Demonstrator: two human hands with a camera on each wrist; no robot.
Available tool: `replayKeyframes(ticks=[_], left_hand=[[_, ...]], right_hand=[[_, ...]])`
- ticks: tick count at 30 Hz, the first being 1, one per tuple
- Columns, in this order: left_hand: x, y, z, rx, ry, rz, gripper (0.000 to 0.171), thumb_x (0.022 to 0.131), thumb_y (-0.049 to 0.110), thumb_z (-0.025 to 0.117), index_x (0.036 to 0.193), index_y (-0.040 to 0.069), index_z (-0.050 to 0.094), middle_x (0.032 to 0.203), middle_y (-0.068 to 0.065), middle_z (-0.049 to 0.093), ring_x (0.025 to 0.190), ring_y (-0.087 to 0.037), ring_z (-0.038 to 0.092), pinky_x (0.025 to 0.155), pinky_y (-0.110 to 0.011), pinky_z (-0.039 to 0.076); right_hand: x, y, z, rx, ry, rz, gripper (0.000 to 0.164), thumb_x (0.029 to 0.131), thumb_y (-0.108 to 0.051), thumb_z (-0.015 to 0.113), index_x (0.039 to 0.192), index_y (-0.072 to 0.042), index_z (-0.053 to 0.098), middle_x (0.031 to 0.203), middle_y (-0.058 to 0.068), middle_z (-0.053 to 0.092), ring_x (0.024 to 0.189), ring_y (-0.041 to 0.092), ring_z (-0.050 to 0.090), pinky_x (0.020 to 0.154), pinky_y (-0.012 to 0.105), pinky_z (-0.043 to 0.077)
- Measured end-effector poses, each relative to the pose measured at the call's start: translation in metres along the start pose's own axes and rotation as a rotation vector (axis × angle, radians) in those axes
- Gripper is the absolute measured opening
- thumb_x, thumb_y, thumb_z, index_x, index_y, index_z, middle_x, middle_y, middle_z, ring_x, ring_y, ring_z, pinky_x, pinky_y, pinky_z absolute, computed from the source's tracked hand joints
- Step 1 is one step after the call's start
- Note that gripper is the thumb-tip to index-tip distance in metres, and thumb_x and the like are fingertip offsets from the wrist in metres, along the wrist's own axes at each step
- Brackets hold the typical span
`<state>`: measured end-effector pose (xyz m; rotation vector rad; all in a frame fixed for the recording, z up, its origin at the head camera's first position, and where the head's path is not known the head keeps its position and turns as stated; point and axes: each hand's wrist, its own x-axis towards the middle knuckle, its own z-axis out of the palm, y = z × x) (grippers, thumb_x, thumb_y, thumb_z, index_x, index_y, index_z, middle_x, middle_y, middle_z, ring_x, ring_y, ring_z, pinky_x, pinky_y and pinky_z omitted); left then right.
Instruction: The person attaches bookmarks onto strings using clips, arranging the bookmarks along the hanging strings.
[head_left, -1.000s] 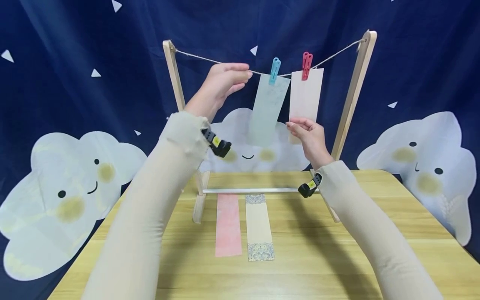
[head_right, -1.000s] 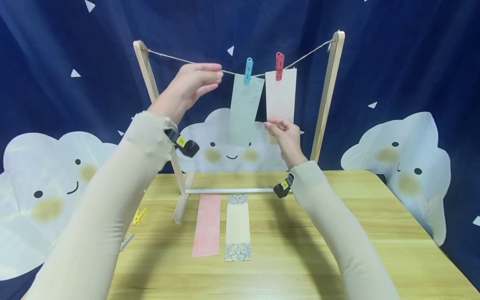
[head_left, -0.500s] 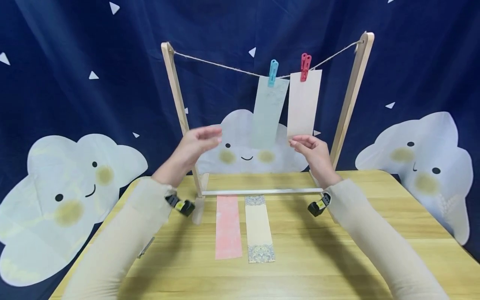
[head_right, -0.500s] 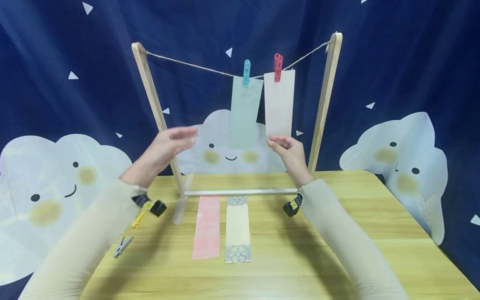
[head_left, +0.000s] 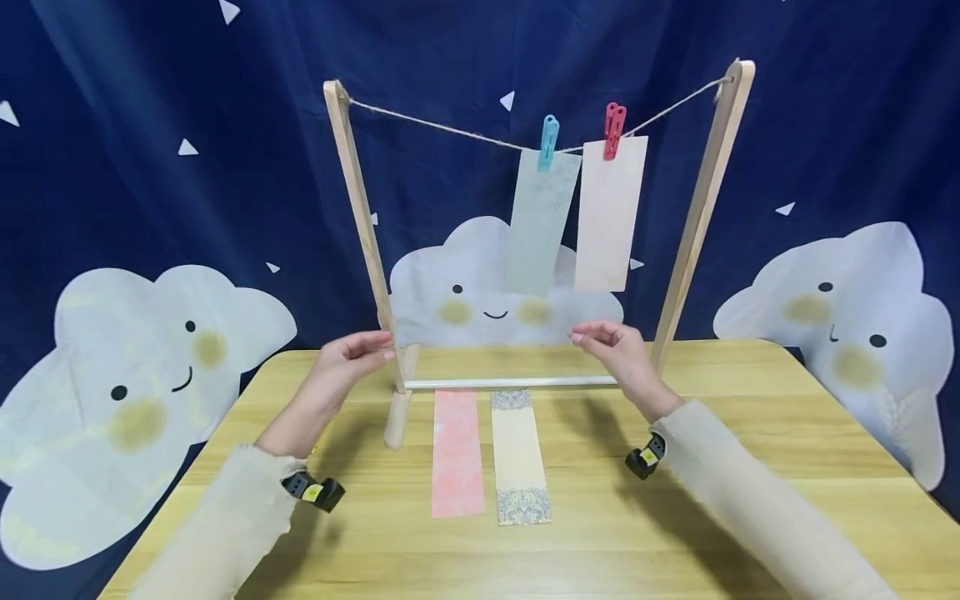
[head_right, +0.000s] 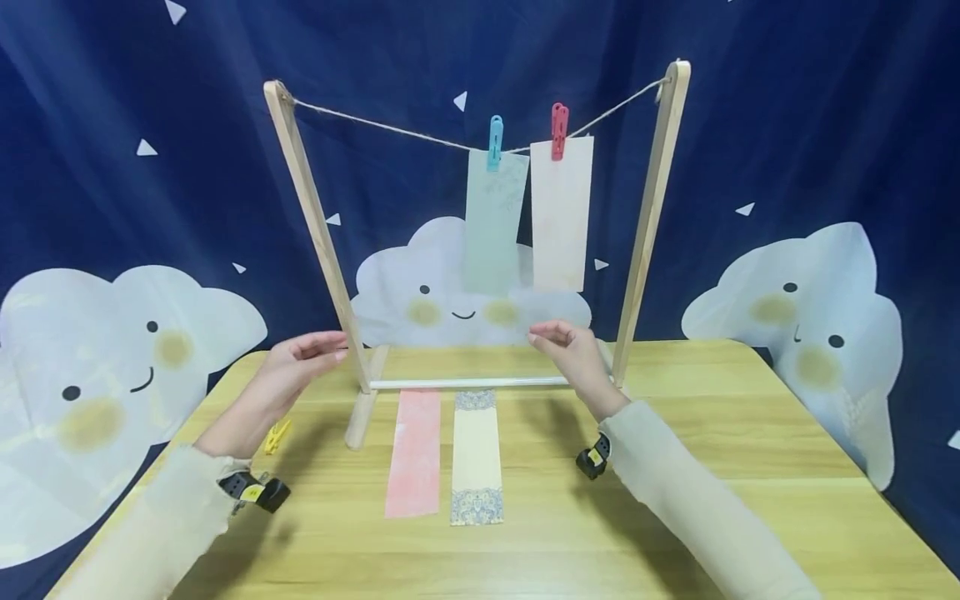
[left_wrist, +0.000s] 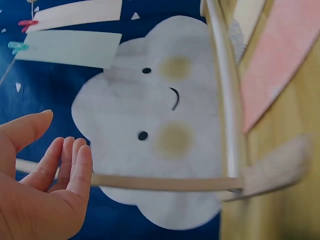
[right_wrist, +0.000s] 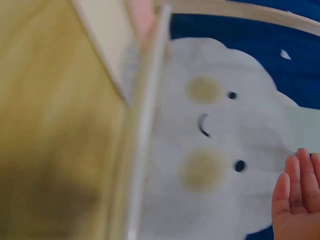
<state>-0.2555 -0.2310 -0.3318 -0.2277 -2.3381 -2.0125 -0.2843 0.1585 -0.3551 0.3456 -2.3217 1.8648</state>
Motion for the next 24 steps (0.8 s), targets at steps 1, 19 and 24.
replayKeyframes(ticks=[1, 19, 24], left_hand=[[-0.003, -0.004, -0.002, -0.003, 0.005, -0.012, 0.046, 0.088, 0.008, 0.065, 0.127, -0.011, 0.050, 0.098, 0.014, 0.066, 0.093, 0.002, 0.060, 0.082, -0.014, 0.047], [-0.047, -0.056, -0.064, -0.510, -0.021, -0.112, 0.034, 0.091, -0.012, 0.050, 0.100, 0.016, 0.067, 0.100, 0.005, 0.068, 0.093, -0.006, 0.065, 0.083, -0.018, 0.050], [-0.050, -0.069, -0.076, -0.510, 0.004, -0.146, 0.034, 0.092, -0.010, 0.050, 0.098, 0.018, 0.068, 0.099, 0.007, 0.069, 0.092, -0.005, 0.066, 0.082, -0.018, 0.051]], right_hand=[[-0.003, 0.004, 0.002, -0.023, -0.016, 0.010, 0.033, 0.090, -0.019, 0.065, 0.111, 0.006, 0.062, 0.100, 0.005, 0.070, 0.089, 0.007, 0.063, 0.083, 0.018, 0.048], [-0.043, 0.033, 0.055, -0.036, -0.185, 0.174, 0.024, 0.085, -0.003, 0.065, 0.105, 0.010, 0.061, 0.101, 0.021, 0.066, 0.092, 0.033, 0.060, 0.082, 0.037, 0.050], [-0.050, 0.040, 0.058, -0.019, -0.200, 0.216, 0.024, 0.083, 0.001, 0.065, 0.105, 0.010, 0.060, 0.095, 0.015, 0.066, 0.085, 0.023, 0.061, 0.078, 0.034, 0.053]])
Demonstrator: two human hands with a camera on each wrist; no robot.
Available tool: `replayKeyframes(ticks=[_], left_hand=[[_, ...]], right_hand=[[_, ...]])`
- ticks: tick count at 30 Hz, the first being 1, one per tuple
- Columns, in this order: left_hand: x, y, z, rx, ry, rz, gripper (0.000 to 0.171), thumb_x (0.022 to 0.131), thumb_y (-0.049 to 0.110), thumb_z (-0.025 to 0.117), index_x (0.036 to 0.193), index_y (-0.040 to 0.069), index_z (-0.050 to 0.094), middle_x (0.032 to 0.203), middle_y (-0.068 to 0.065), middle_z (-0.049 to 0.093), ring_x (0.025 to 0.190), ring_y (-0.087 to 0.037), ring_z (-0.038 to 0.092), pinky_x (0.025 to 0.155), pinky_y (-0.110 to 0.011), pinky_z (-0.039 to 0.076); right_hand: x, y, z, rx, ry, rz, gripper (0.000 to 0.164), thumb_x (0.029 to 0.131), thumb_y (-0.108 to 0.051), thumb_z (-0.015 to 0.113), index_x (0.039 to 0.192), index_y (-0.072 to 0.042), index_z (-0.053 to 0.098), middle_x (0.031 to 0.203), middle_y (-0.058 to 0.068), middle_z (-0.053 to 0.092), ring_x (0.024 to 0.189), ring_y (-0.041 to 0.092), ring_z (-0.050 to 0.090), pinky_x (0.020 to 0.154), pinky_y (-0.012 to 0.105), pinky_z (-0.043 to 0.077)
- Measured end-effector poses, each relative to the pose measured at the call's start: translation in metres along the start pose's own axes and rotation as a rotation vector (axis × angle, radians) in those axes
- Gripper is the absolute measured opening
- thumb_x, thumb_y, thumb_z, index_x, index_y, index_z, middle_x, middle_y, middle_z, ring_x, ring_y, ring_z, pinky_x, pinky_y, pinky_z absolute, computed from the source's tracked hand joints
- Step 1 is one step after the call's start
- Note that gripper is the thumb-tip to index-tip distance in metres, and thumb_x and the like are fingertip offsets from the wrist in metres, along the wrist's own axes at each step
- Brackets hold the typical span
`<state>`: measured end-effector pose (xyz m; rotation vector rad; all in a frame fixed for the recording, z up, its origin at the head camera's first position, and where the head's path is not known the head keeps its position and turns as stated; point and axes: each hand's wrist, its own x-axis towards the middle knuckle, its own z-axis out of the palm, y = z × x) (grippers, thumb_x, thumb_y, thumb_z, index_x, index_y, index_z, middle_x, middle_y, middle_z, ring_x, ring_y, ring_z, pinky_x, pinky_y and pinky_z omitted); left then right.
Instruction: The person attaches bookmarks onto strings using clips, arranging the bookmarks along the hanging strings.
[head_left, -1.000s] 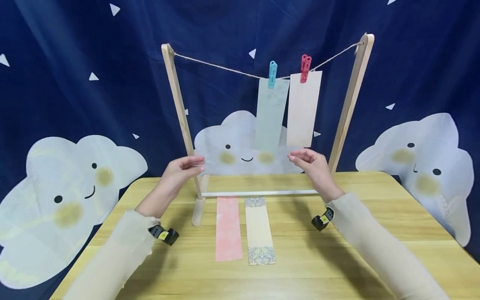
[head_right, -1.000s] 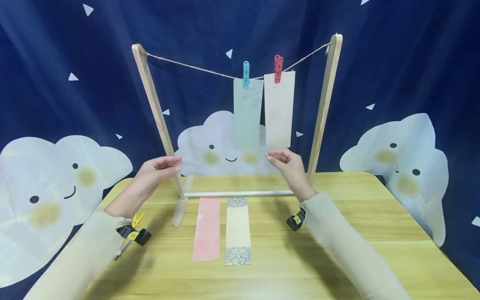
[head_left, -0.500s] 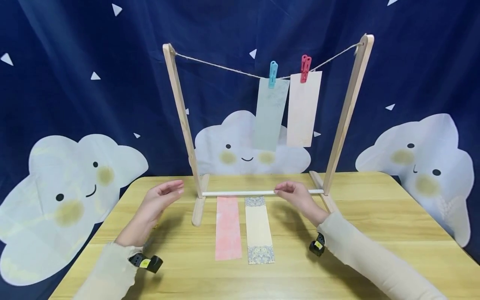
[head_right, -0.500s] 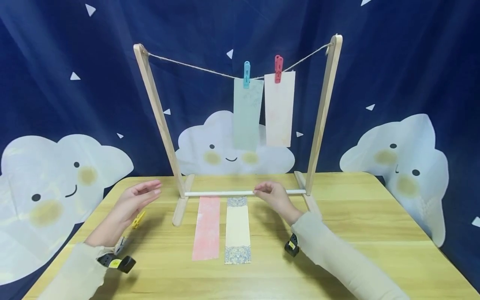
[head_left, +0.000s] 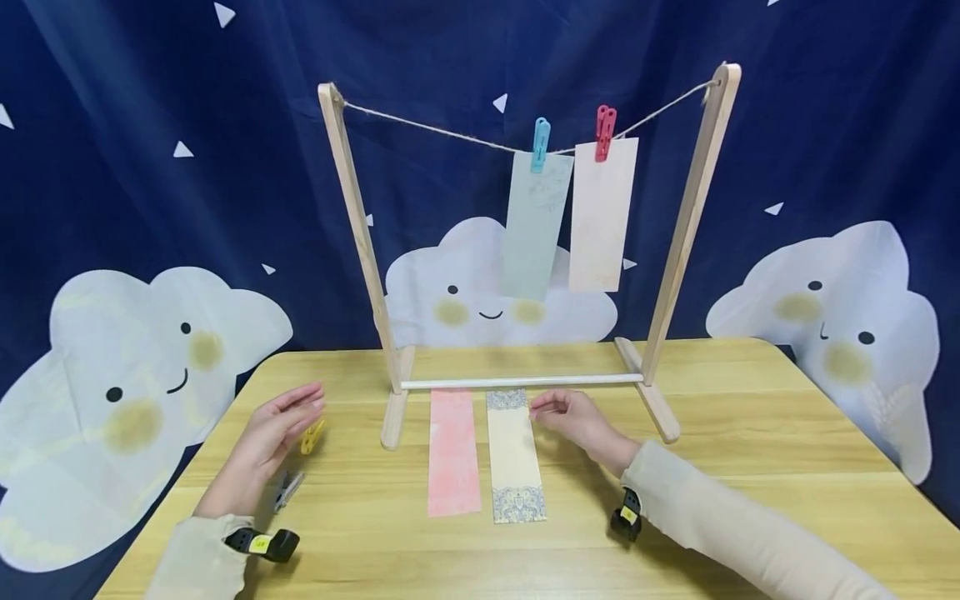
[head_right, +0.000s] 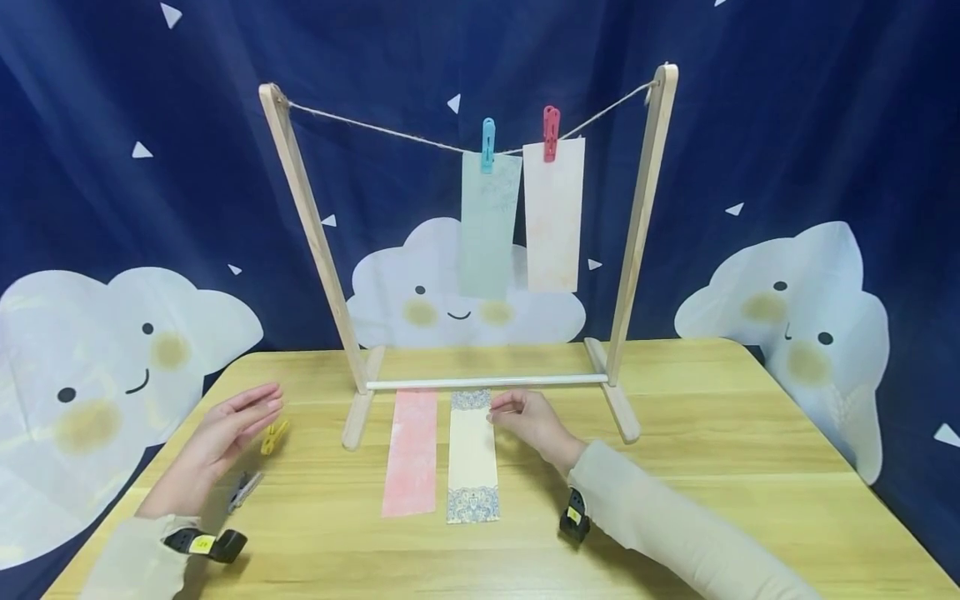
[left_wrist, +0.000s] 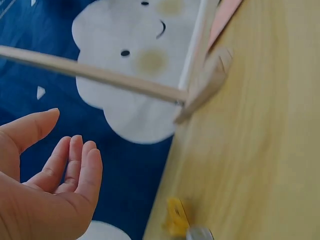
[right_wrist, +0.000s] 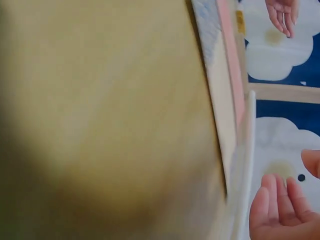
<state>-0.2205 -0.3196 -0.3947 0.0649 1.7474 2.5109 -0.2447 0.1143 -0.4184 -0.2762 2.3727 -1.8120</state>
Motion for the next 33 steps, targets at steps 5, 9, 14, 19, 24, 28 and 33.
replayKeyframes(ticks=[5, 9, 14, 19, 24, 28, 33], left_hand=[[-0.002, -0.005, -0.018, 0.022, 0.059, -0.035, 0.034, 0.092, -0.006, 0.053, 0.094, 0.022, 0.070, 0.096, 0.012, 0.070, 0.090, -0.001, 0.065, 0.081, -0.017, 0.051], [-0.003, -0.007, -0.028, 0.025, 0.087, -0.060, 0.033, 0.092, -0.004, 0.055, 0.091, 0.024, 0.071, 0.093, 0.013, 0.070, 0.088, 0.000, 0.065, 0.083, -0.017, 0.050], [-0.003, -0.010, -0.038, 0.068, 0.121, -0.069, 0.034, 0.092, -0.003, 0.056, 0.088, 0.027, 0.070, 0.092, 0.016, 0.069, 0.087, 0.002, 0.064, 0.083, -0.017, 0.050], [-0.001, -0.013, -0.045, 0.138, 0.197, -0.118, 0.032, 0.091, 0.002, 0.060, 0.085, 0.031, 0.069, 0.088, 0.021, 0.067, 0.084, 0.004, 0.064, 0.081, -0.015, 0.050], [0.001, -0.018, -0.049, 0.201, 0.223, -0.155, 0.022, 0.091, 0.004, 0.061, 0.103, 0.022, 0.065, 0.086, 0.022, 0.065, 0.085, 0.003, 0.063, 0.082, -0.016, 0.050], [0.002, -0.023, -0.052, 0.273, 0.216, -0.185, 0.050, 0.090, 0.001, 0.060, 0.137, 0.001, 0.042, 0.085, 0.022, 0.064, 0.083, 0.006, 0.061, 0.078, -0.015, 0.050], [0.001, -0.026, -0.048, 0.395, 0.227, -0.192, 0.066, 0.090, 0.002, 0.060, 0.142, -0.014, 0.022, 0.090, 0.021, 0.063, 0.079, 0.010, 0.059, 0.075, -0.013, 0.049]], right_hand=[[-0.004, 0.007, 0.003, 0.013, -0.015, 0.023, 0.030, 0.081, 0.000, 0.067, 0.108, 0.011, 0.057, 0.098, 0.017, 0.064, 0.084, 0.016, 0.059, 0.078, 0.032, 0.053], [-0.004, 0.008, 0.007, -0.004, -0.004, 0.048, 0.032, 0.081, -0.002, 0.068, 0.109, 0.010, 0.056, 0.102, 0.018, 0.063, 0.087, 0.017, 0.059, 0.079, 0.030, 0.051], [-0.005, 0.010, 0.012, -0.040, 0.000, 0.080, 0.035, 0.080, -0.005, 0.070, 0.110, 0.009, 0.056, 0.107, 0.020, 0.062, 0.093, 0.020, 0.059, 0.080, 0.028, 0.049], [-0.004, 0.013, 0.013, -0.068, 0.010, 0.084, 0.042, 0.078, -0.005, 0.071, 0.113, 0.010, 0.055, 0.112, 0.021, 0.059, 0.098, 0.025, 0.058, 0.087, 0.036, 0.049], [-0.001, 0.015, 0.013, -0.099, 0.011, 0.098, 0.048, 0.076, -0.004, 0.074, 0.117, 0.010, 0.054, 0.111, 0.019, 0.058, 0.093, 0.022, 0.055, 0.081, 0.030, 0.049], [0.001, 0.014, 0.015, -0.137, 0.003, 0.087, 0.050, 0.075, 0.000, 0.074, 0.119, 0.011, 0.053, 0.099, 0.014, 0.057, 0.084, 0.017, 0.050, 0.068, 0.022, 0.044], [0.002, 0.019, 0.020, -0.252, 0.024, 0.048, 0.054, 0.073, 0.003, 0.076, 0.120, 0.013, 0.053, 0.090, 0.010, 0.054, 0.080, 0.017, 0.047, 0.069, 0.024, 0.043]])
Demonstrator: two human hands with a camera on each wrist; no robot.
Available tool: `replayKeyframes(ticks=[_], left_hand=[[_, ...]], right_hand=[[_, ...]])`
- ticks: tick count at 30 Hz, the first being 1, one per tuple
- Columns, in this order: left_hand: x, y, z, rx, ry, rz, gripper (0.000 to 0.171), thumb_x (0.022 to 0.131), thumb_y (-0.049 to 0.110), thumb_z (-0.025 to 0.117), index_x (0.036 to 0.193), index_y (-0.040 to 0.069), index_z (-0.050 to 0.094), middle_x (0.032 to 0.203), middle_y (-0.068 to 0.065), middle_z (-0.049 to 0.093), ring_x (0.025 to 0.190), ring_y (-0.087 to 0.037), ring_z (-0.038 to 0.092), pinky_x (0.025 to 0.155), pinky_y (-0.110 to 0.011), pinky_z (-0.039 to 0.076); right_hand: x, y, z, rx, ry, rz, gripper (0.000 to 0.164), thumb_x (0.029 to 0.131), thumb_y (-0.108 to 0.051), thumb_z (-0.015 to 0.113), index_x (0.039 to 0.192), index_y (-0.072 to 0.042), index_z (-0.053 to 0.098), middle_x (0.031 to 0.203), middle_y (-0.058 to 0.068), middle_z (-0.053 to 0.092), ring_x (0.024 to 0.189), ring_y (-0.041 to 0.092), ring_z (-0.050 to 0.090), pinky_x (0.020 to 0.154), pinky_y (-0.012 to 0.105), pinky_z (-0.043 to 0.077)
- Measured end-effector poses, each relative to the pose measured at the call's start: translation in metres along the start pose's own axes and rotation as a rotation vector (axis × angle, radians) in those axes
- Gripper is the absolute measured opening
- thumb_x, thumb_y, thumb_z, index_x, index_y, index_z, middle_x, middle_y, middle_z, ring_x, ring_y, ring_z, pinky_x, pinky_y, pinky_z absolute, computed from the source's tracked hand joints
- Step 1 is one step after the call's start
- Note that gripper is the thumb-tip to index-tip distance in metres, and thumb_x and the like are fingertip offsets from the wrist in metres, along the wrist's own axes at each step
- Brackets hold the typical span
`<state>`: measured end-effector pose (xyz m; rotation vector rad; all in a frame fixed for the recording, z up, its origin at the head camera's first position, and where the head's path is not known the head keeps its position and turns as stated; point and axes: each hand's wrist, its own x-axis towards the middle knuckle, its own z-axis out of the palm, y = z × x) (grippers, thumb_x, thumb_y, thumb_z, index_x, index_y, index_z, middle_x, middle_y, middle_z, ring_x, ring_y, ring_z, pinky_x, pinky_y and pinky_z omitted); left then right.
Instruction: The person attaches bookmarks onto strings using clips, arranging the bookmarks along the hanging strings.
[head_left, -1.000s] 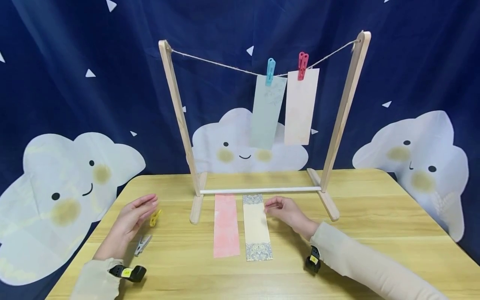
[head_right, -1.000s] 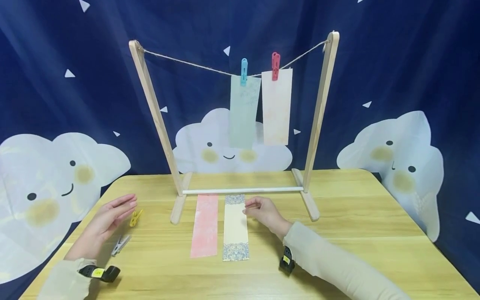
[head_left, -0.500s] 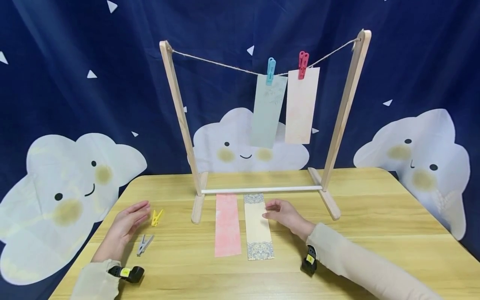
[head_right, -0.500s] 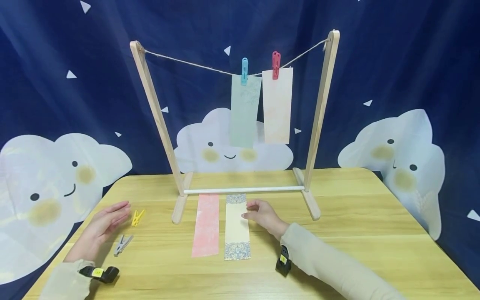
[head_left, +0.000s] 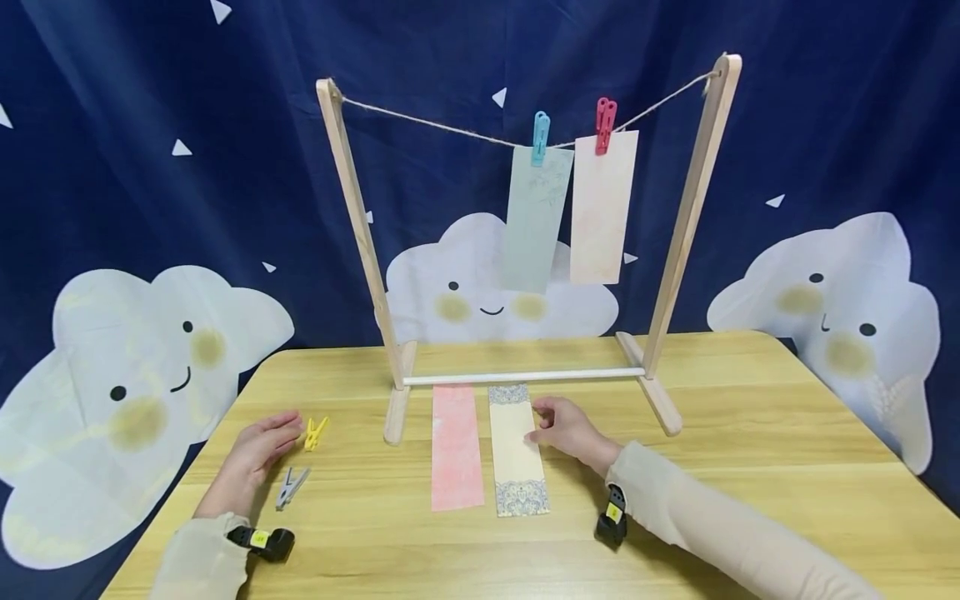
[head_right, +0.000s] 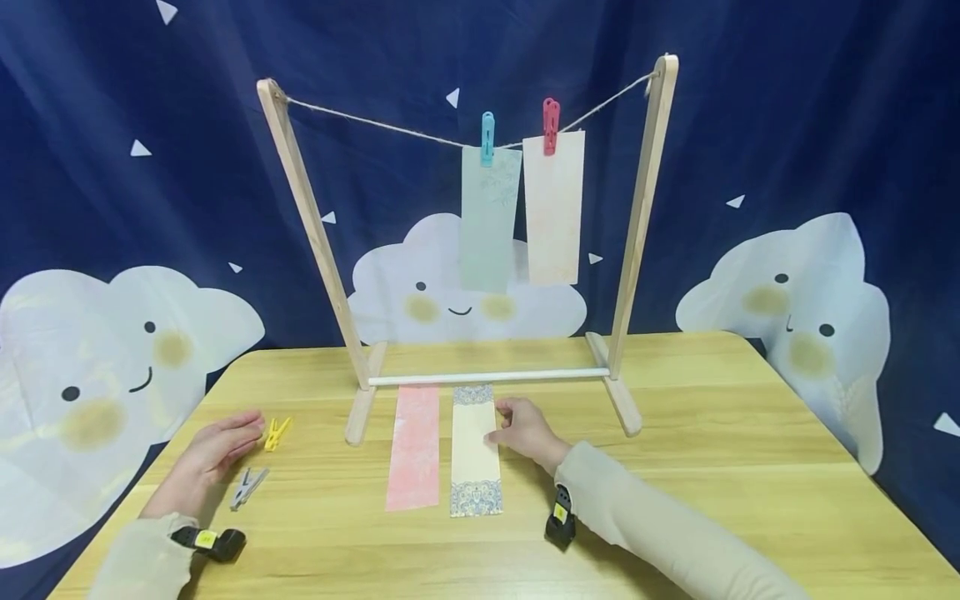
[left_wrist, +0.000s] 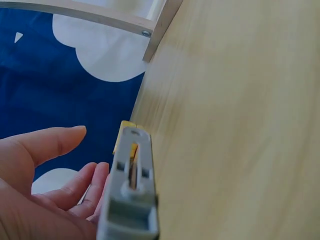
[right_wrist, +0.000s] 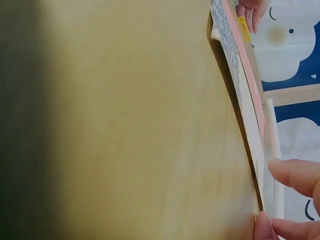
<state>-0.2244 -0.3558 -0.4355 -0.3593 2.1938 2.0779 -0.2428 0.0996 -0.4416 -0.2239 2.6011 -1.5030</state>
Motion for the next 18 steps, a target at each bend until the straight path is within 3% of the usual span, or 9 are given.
replayKeyframes(ticks=[5, 10, 12, 15, 18], left_hand=[[-0.002, 0.001, 0.004, 0.106, 0.020, -0.011, 0.066, 0.090, 0.007, 0.063, 0.140, -0.015, 0.026, 0.100, 0.012, 0.064, 0.078, 0.010, 0.057, 0.073, -0.014, 0.049], [0.000, 0.004, 0.004, 0.182, 0.050, -0.025, 0.066, 0.088, 0.010, 0.065, 0.139, -0.014, 0.030, 0.102, 0.010, 0.066, 0.076, 0.012, 0.055, 0.071, -0.014, 0.047], [0.001, 0.005, 0.005, 0.229, 0.060, -0.022, 0.065, 0.088, 0.012, 0.066, 0.138, -0.013, 0.033, 0.110, 0.002, 0.067, 0.076, 0.012, 0.053, 0.071, -0.015, 0.047], [0.004, 0.006, 0.008, 0.297, 0.064, -0.015, 0.064, 0.088, 0.013, 0.065, 0.138, -0.012, 0.035, 0.128, -0.014, 0.058, 0.078, 0.012, 0.050, 0.072, -0.016, 0.046], [0.005, 0.004, 0.012, 0.354, 0.064, -0.006, 0.062, 0.088, 0.014, 0.064, 0.137, -0.012, 0.037, 0.138, -0.024, 0.045, 0.094, -0.004, 0.055, 0.081, -0.023, 0.045]], right_hand=[[0.000, 0.003, 0.008, -0.161, 0.013, -0.039, 0.059, 0.068, -0.002, 0.082, 0.120, 0.010, 0.057, 0.102, 0.011, 0.056, 0.089, 0.020, 0.051, 0.084, 0.037, 0.047], [0.002, 0.001, 0.011, -0.230, 0.017, -0.085, 0.066, 0.067, -0.010, 0.085, 0.122, 0.010, 0.056, 0.105, 0.013, 0.053, 0.093, 0.023, 0.050, 0.088, 0.041, 0.045], [0.002, 0.000, 0.011, -0.262, 0.020, -0.097, 0.069, 0.066, -0.014, 0.086, 0.123, 0.009, 0.055, 0.107, 0.014, 0.051, 0.096, 0.025, 0.049, 0.089, 0.042, 0.044], [0.002, -0.002, 0.011, -0.294, 0.022, -0.088, 0.075, 0.065, -0.020, 0.088, 0.125, 0.008, 0.054, 0.115, 0.016, 0.049, 0.104, 0.030, 0.047, 0.092, 0.043, 0.043], [0.001, -0.005, 0.013, -0.323, 0.022, -0.070, 0.081, 0.062, -0.024, 0.089, 0.127, 0.007, 0.052, 0.125, 0.019, 0.045, 0.113, 0.034, 0.042, 0.095, 0.046, 0.042]])
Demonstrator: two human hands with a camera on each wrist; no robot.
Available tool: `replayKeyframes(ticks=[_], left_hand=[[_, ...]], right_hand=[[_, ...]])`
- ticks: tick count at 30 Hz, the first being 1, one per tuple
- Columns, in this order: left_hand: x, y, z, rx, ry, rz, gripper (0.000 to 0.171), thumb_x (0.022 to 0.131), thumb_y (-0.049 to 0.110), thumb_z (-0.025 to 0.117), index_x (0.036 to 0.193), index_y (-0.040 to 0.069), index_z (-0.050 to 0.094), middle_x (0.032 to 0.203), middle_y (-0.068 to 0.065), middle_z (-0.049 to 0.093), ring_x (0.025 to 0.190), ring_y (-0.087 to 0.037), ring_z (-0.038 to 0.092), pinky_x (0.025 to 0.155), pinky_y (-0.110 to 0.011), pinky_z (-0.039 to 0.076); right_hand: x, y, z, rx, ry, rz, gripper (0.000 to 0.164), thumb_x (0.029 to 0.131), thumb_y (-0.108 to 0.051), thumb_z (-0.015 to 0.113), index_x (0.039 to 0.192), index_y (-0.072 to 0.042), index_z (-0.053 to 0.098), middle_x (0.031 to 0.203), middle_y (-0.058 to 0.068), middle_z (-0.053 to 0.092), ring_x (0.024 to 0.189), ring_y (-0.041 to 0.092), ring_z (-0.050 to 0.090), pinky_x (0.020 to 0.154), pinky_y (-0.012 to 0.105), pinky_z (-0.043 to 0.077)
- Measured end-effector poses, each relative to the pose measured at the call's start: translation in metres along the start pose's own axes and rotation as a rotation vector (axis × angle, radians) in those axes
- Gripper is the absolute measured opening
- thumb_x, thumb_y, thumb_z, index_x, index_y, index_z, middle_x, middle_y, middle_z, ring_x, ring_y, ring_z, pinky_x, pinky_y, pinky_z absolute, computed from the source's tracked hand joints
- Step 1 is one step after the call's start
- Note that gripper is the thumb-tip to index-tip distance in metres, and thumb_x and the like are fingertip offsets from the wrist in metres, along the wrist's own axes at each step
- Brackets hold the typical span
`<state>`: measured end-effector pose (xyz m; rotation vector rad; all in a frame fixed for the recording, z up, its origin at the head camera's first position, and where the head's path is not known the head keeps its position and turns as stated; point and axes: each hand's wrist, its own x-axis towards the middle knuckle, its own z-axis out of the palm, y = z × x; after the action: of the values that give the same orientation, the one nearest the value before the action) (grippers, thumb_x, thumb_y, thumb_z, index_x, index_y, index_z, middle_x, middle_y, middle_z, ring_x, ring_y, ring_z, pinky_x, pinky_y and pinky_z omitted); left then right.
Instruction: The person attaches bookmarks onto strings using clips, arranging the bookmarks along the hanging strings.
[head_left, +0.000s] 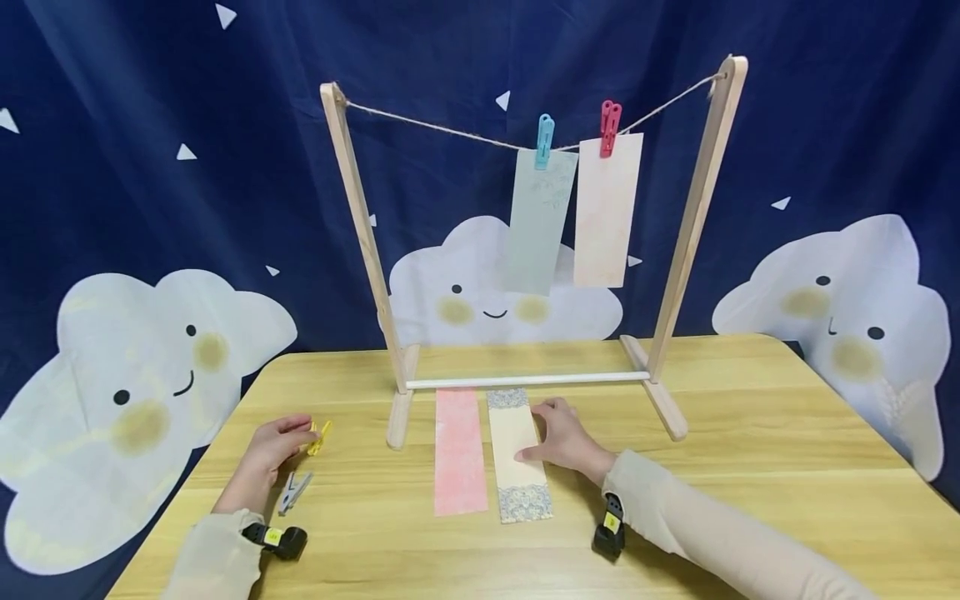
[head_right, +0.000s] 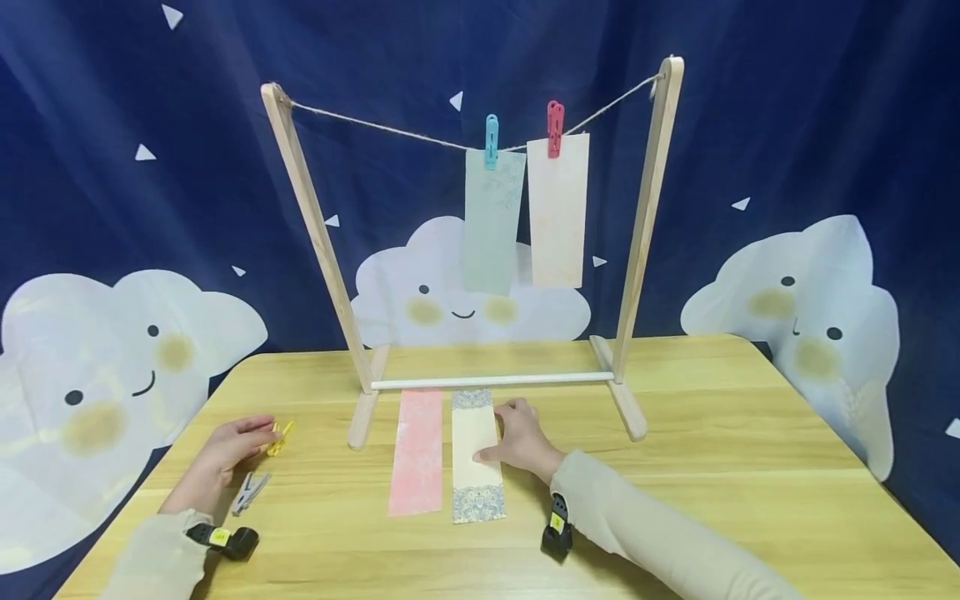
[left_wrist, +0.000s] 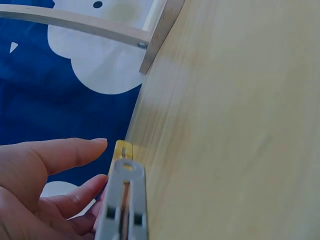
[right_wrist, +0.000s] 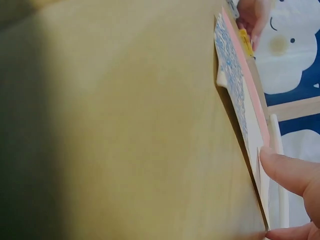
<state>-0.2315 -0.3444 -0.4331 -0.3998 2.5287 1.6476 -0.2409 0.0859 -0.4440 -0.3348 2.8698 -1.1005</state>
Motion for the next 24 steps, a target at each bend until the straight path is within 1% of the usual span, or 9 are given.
replayKeyframes(ticks=[2, 4, 5, 8, 10, 14, 17, 20, 24], left_hand=[[0.001, -0.001, 0.002, 0.022, 0.000, 0.000, 0.062, 0.089, 0.015, 0.064, 0.137, -0.012, 0.037, 0.139, -0.027, 0.041, 0.108, -0.018, 0.053, 0.084, -0.025, 0.044], [0.001, -0.002, 0.004, 0.038, -0.002, 0.002, 0.062, 0.089, 0.015, 0.064, 0.137, -0.012, 0.037, 0.140, -0.029, 0.038, 0.120, -0.031, 0.045, 0.087, -0.027, 0.043], [0.001, -0.002, 0.004, 0.039, -0.008, 0.005, 0.062, 0.089, 0.015, 0.064, 0.137, -0.012, 0.036, 0.141, -0.030, 0.036, 0.123, -0.034, 0.042, 0.086, -0.025, 0.043], [0.003, 0.000, 0.007, 0.030, -0.010, 0.011, 0.063, 0.089, 0.014, 0.065, 0.138, -0.011, 0.035, 0.140, -0.030, 0.035, 0.125, -0.036, 0.038, 0.082, -0.020, 0.043], [0.003, 0.001, 0.010, 0.023, -0.002, 0.020, 0.064, 0.088, 0.014, 0.066, 0.138, -0.012, 0.035, 0.139, -0.030, 0.035, 0.124, -0.036, 0.039, 0.077, -0.016, 0.042], [0.005, 0.003, 0.013, 0.027, 0.034, 0.027, 0.062, 0.086, 0.012, 0.068, 0.136, -0.011, 0.038, 0.134, -0.028, 0.039, 0.115, -0.031, 0.044, 0.070, -0.013, 0.041], [0.005, 0.002, 0.015, 0.038, 0.054, 0.034, 0.061, 0.085, 0.011, 0.068, 0.134, -0.012, 0.041, 0.131, -0.028, 0.042, 0.109, -0.029, 0.046, 0.068, -0.014, 0.043], [0.004, 0.001, 0.017, 0.040, 0.066, 0.037, 0.059, 0.085, 0.010, 0.068, 0.133, -0.012, 0.042, 0.130, -0.028, 0.043, 0.109, -0.030, 0.047, 0.067, -0.014, 0.043], [0.005, 0.001, 0.021, 0.035, 0.086, 0.039, 0.057, 0.084, 0.008, 0.068, 0.132, -0.013, 0.043, 0.129, -0.029, 0.043, 0.110, -0.033, 0.046, 0.065, -0.014, 0.043]], right_hand=[[-0.002, -0.002, 0.001, -0.004, -0.004, 0.005, 0.083, 0.061, -0.025, 0.089, 0.127, 0.008, 0.051, 0.127, 0.021, 0.044, 0.115, 0.036, 0.039, 0.096, 0.046, 0.040], [-0.003, -0.003, 0.002, -0.001, -0.006, 0.003, 0.081, 0.061, -0.023, 0.090, 0.125, 0.008, 0.051, 0.126, 0.021, 0.044, 0.115, 0.036, 0.039, 0.096, 0.046, 0.040], [-0.003, -0.004, 0.002, 0.009, -0.005, 0.003, 0.079, 0.061, -0.022, 0.090, 0.123, 0.009, 0.052, 0.125, 0.021, 0.045, 0.114, 0.035, 0.039, 0.096, 0.046, 0.040], [-0.003, -0.004, 0.001, 0.044, 0.001, 0.016, 0.069, 0.061, -0.017, 0.089, 0.116, 0.007, 0.055, 0.121, 0.019, 0.046, 0.112, 0.034, 0.040, 0.095, 0.046, 0.039], [-0.002, -0.003, 0.001, 0.055, 0.009, 0.021, 0.062, 0.062, -0.015, 0.089, 0.110, 0.005, 0.056, 0.119, 0.019, 0.048, 0.110, 0.034, 0.041, 0.095, 0.046, 0.039], [0.000, -0.003, 0.000, 0.074, 0.016, 0.032, 0.046, 0.064, -0.012, 0.087, 0.097, 0.000, 0.058, 0.110, 0.016, 0.051, 0.103, 0.031, 0.042, 0.090, 0.043, 0.039], [0.000, -0.003, 0.000, 0.091, 0.012, 0.050, 0.036, 0.065, -0.008, 0.085, 0.089, -0.002, 0.059, 0.100, 0.012, 0.053, 0.094, 0.026, 0.044, 0.083, 0.038, 0.040], [0.000, -0.002, 0.000, 0.121, 0.002, 0.058, 0.030, 0.067, -0.004, 0.083, 0.085, -0.003, 0.059, 0.092, 0.009, 0.053, 0.085, 0.023, 0.046, 0.076, 0.033, 0.040], [-0.001, 0.002, 0.000, 0.178, -0.014, 0.056, 0.030, 0.067, 0.000, 0.081, 0.084, -0.003, 0.056, 0.086, 0.007, 0.052, 0.078, 0.020, 0.045, 0.069, 0.030, 0.038]])
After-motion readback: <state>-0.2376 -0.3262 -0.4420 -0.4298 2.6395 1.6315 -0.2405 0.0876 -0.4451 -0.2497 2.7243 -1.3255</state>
